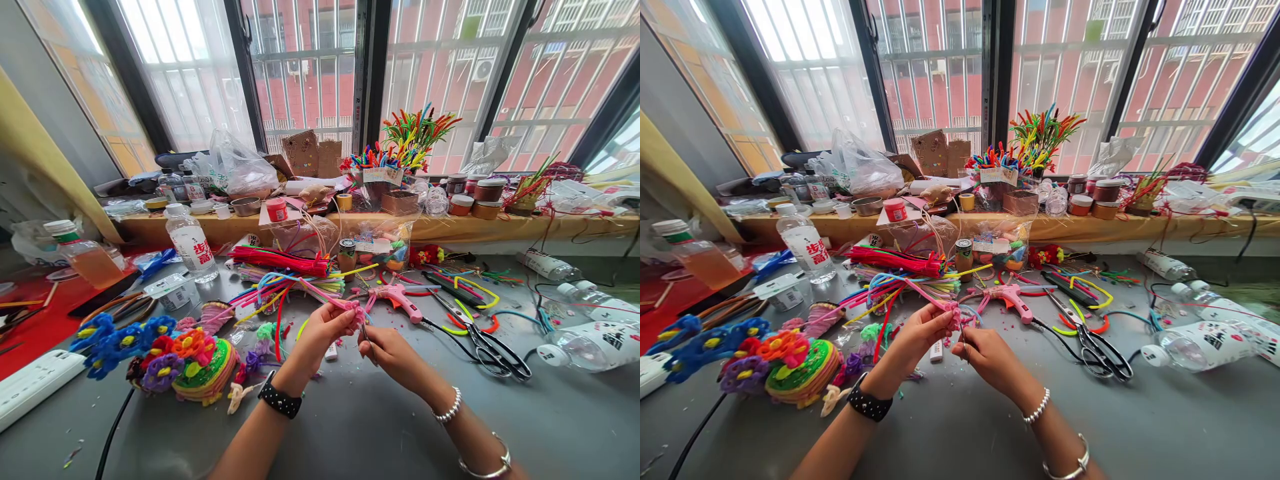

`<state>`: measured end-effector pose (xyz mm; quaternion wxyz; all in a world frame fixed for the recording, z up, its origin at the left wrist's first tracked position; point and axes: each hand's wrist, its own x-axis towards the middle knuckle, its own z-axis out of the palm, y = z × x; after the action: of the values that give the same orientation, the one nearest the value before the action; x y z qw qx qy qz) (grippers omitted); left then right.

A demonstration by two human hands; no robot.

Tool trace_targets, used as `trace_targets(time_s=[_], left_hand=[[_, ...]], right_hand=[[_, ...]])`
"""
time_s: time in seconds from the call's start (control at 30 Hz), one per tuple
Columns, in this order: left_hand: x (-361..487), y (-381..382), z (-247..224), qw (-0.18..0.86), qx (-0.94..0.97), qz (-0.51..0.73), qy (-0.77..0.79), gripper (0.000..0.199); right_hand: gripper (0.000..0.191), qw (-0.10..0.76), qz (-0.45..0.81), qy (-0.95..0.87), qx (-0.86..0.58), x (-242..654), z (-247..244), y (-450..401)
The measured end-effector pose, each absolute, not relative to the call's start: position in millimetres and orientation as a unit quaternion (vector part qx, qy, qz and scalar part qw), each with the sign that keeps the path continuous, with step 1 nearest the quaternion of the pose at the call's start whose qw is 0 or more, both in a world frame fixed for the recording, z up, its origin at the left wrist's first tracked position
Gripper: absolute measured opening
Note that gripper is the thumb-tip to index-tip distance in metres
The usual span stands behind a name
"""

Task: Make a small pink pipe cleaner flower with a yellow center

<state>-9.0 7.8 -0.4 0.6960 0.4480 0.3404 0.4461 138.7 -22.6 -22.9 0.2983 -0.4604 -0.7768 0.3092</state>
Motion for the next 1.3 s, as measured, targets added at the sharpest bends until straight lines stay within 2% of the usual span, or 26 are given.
trace_targets(time_s=[0.17, 0.4, 0.6, 0.77, 0.93, 1.3], left_hand=[[-10.4, 9.5, -0.9, 0.705, 0.438, 0.450, 0.331, 0.020], [-13.1, 10.6, 0.0, 0.715, 0.419, 0.465, 0.311, 0.020], [-13.8, 10.7, 0.1, 0.700, 0.455, 0.456, 0.310, 0.020], [-12.9, 11.8, -0.2, 0.663, 0.476, 0.454, 0.357, 0.033], [-13.0, 12.7, -0.4, 0.656, 0.488, 0.446, 0.364, 0.039], [-17.7, 14.2, -0.5, 0.639, 0.516, 0.447, 0.354, 0.034]], right_hand=[[0.042, 0.318, 0.306, -0.763, -0.473, 139.1, -23.7, -19.9], [0.052, 0.328, 0.282, -0.757, -0.489, 155.9, -17.4, -15.6], [0.047, 0.270, 0.267, -0.781, -0.497, 164.5, -14.7, -17.8], [0.041, 0.213, 0.206, -0.795, -0.530, 162.0, -11.5, -20.6], [0.039, 0.192, 0.175, -0.796, -0.547, 161.9, -9.4, -22.1], [0.040, 0.175, 0.205, -0.805, -0.528, 168.1, -6.5, -21.4]])
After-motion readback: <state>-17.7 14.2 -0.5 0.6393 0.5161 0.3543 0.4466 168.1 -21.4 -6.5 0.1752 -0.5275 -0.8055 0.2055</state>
